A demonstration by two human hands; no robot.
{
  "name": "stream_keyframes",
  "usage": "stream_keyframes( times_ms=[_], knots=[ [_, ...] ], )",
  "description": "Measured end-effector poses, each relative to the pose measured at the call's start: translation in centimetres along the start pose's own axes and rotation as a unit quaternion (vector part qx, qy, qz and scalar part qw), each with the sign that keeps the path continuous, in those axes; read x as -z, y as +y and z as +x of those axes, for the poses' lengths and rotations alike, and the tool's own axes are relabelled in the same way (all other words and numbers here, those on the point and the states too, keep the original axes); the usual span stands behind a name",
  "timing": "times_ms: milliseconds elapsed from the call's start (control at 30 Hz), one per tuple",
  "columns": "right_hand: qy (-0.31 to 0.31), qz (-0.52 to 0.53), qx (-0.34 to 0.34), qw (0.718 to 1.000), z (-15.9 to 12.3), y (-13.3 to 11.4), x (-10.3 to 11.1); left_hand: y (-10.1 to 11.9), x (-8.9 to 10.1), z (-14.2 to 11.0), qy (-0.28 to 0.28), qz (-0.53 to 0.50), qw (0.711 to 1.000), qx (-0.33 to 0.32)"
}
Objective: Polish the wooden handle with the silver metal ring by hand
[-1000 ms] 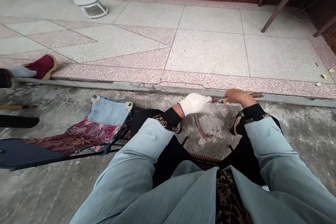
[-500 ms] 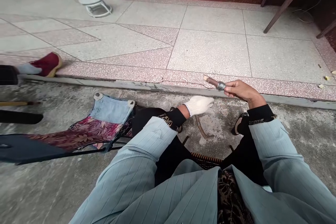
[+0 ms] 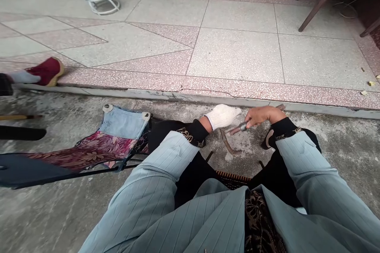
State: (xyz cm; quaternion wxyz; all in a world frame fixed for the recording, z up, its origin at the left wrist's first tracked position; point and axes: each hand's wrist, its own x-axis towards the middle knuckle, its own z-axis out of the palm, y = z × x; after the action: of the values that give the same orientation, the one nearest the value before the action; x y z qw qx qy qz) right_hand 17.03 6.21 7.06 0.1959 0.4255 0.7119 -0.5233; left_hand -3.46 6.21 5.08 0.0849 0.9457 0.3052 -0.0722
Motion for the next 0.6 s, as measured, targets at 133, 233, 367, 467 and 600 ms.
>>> stream_keyframes(
  times_ms=[133, 233, 367, 467, 600],
  knots=[
    [-0.06, 0.144, 0.179, 0.971, -1.8, -0.1, 0.3, -0.3, 0.3, -0.1, 0.043, -0.062, 0.997, -0.016],
    [0.112, 0.272, 0.229, 0.928, -3.1, 0.6, 0.9, -0.3, 0.3, 0.0, 0.043, -0.1, 0.994, 0.006],
    [0.276, 0.428, 0.184, 0.841, -2.6, 1.5, 1.0, -0.1, 0.0, 0.2, -0.006, -0.087, 0.996, 0.015],
    [0.337, 0.4, 0.106, 0.845, -1.6, 1.7, 1.0, 0.2, -0.4, 0.2, -0.036, -0.056, 0.998, 0.008],
    [0.362, 0.135, -0.072, 0.92, -1.1, 1.3, 1.1, 0.7, -0.7, 0.0, -0.046, -0.009, 0.999, 0.01]
  ],
)
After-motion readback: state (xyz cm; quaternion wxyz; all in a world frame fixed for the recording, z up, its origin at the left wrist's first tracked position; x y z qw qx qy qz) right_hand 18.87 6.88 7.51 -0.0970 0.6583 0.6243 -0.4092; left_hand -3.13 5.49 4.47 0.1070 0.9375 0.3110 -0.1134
